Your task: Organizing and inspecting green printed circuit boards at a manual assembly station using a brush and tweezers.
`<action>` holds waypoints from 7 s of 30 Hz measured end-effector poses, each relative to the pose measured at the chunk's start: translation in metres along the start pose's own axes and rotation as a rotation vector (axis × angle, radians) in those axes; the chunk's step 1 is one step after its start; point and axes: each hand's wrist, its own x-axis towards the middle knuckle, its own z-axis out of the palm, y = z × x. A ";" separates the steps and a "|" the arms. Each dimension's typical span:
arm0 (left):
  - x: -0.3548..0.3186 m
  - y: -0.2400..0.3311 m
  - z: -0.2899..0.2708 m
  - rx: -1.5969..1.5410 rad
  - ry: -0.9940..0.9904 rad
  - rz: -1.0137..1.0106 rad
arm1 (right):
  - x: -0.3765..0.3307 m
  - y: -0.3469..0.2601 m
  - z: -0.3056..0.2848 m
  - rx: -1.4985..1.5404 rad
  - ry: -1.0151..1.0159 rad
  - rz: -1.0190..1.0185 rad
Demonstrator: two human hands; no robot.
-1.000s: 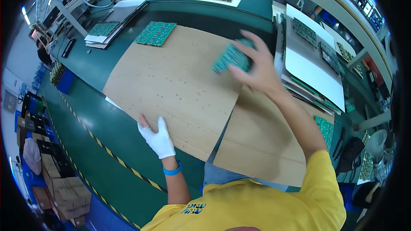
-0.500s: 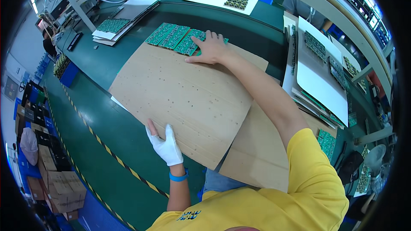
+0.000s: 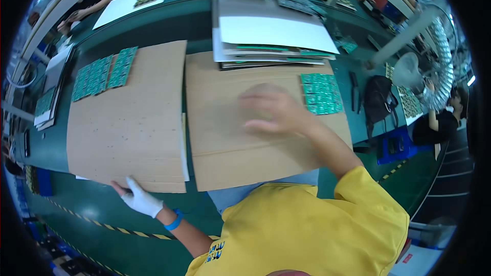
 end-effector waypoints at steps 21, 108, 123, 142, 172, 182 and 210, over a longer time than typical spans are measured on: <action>0.000 -0.002 0.007 0.020 0.002 -0.065 | -0.172 0.098 -0.087 -0.166 -0.139 0.339; -0.442 0.173 0.580 -0.182 -0.948 -0.618 | -0.136 0.331 -0.169 -0.136 0.446 1.201; -0.288 0.277 0.226 -0.433 -1.606 -0.149 | -0.212 0.270 -0.202 0.852 1.249 0.758; 0.361 0.029 -0.027 -0.018 -1.111 -0.566 | 0.237 -0.113 0.141 1.422 -0.110 0.810; 0.180 -0.008 -0.012 0.383 -0.123 0.200 | -0.056 0.161 -0.138 -0.046 0.821 0.441; -0.184 0.106 0.072 0.097 -0.621 0.393 | -0.112 0.351 -0.116 -0.617 0.048 1.495; -0.299 0.196 0.172 -0.176 -1.572 0.530 | -0.182 0.349 -0.144 -0.413 0.677 0.901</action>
